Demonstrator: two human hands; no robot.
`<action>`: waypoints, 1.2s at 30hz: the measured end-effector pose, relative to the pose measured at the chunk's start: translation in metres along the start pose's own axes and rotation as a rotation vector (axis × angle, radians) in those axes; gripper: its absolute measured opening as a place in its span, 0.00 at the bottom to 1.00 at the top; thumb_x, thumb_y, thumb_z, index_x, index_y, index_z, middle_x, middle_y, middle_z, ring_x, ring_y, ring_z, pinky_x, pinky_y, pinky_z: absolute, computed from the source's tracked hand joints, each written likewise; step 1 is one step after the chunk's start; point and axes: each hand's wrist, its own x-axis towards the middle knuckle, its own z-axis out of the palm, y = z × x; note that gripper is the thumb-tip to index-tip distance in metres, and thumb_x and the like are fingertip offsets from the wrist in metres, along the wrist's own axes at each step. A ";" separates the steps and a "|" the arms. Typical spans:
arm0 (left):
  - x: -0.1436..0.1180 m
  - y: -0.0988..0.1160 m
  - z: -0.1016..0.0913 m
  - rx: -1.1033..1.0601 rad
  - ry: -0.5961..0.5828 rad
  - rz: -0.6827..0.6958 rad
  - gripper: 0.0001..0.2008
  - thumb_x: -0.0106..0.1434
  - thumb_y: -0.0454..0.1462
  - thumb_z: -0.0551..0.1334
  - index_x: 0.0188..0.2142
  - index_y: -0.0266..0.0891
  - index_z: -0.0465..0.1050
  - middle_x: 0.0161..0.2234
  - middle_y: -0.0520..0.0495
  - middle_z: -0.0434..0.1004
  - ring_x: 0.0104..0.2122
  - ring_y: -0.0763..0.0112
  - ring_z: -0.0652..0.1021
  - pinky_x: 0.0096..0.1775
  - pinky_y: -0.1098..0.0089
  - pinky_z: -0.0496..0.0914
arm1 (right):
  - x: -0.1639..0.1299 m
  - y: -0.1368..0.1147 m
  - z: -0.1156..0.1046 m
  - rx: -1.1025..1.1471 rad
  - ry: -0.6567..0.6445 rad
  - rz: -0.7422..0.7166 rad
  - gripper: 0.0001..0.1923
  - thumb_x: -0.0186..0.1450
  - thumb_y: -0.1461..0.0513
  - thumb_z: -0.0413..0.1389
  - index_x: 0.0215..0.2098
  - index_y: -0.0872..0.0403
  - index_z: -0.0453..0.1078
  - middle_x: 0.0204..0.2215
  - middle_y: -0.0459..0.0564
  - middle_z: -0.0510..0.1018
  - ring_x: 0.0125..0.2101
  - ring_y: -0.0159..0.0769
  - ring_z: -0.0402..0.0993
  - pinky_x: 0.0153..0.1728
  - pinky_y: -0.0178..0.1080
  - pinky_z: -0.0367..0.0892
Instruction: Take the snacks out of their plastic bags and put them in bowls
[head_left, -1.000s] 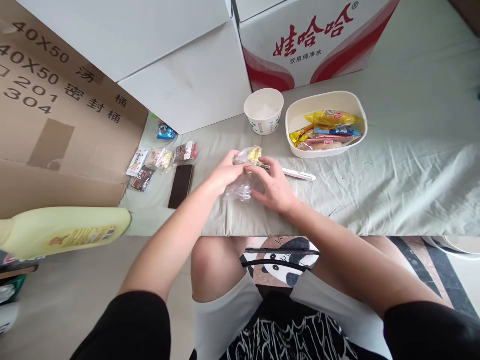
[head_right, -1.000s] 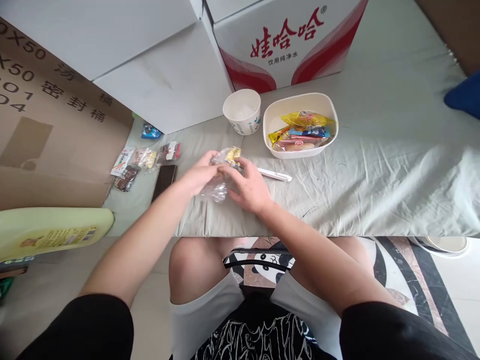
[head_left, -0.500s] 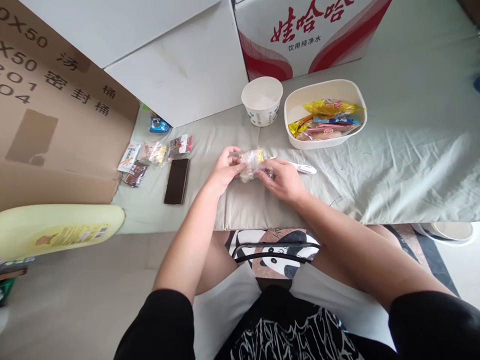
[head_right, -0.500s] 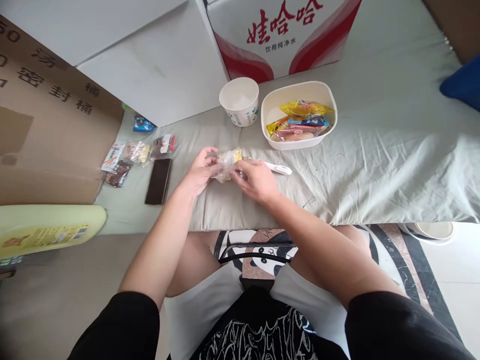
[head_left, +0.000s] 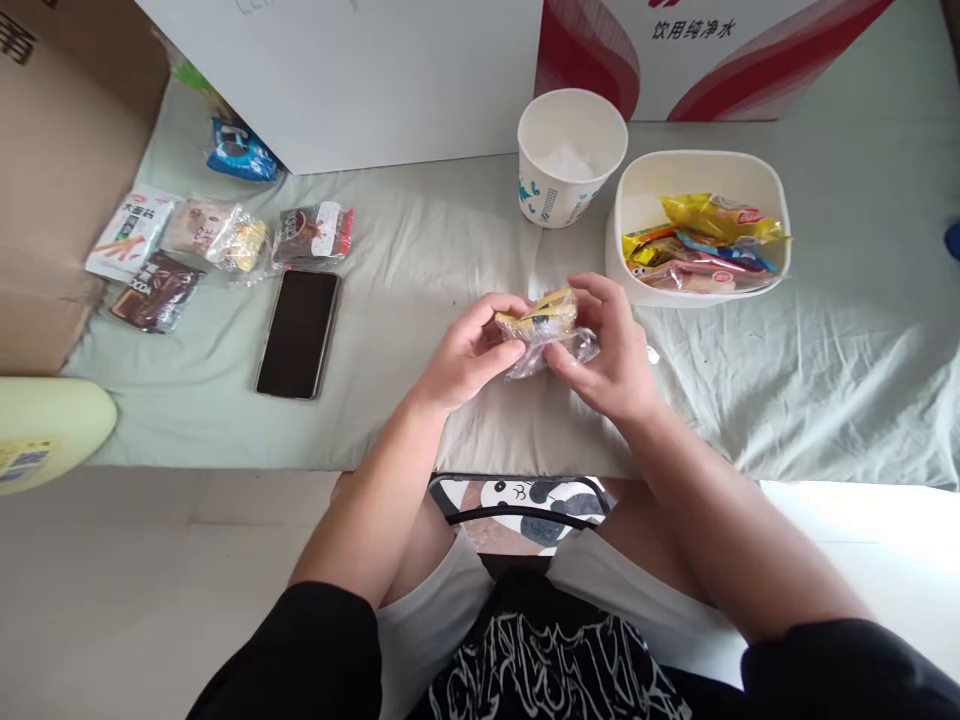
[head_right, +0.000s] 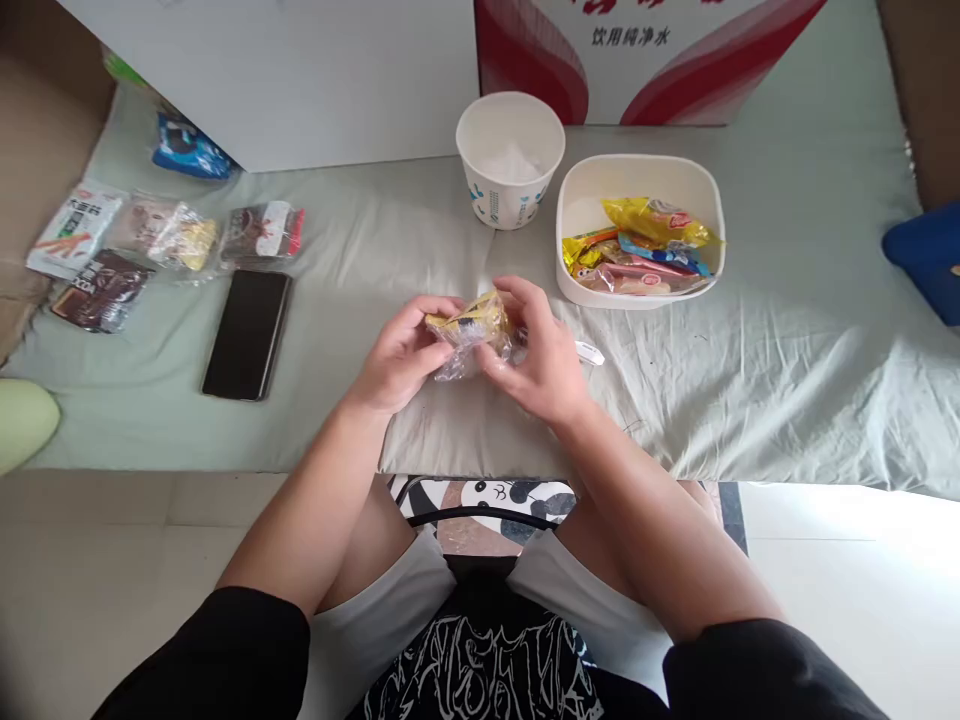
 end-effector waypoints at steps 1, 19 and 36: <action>-0.002 0.002 0.001 -0.028 -0.031 0.000 0.29 0.50 0.55 0.76 0.48 0.48 0.75 0.53 0.44 0.77 0.51 0.54 0.80 0.49 0.59 0.76 | -0.002 -0.003 0.000 0.020 -0.002 0.011 0.25 0.66 0.53 0.60 0.59 0.48 0.60 0.47 0.54 0.76 0.42 0.43 0.78 0.43 0.48 0.77; 0.005 -0.001 0.006 0.107 0.003 0.073 0.29 0.52 0.47 0.77 0.52 0.46 0.77 0.51 0.43 0.80 0.44 0.59 0.81 0.44 0.63 0.76 | -0.025 -0.011 0.001 0.246 0.089 0.314 0.20 0.67 0.51 0.62 0.50 0.46 0.60 0.42 0.46 0.68 0.29 0.28 0.69 0.26 0.34 0.67; 0.037 -0.048 -0.045 0.436 0.413 0.481 0.37 0.62 0.62 0.67 0.63 0.50 0.61 0.55 0.41 0.74 0.48 0.60 0.82 0.47 0.61 0.80 | -0.030 0.005 -0.019 -0.728 0.006 0.112 0.15 0.68 0.62 0.55 0.52 0.52 0.72 0.50 0.60 0.80 0.48 0.54 0.76 0.48 0.54 0.71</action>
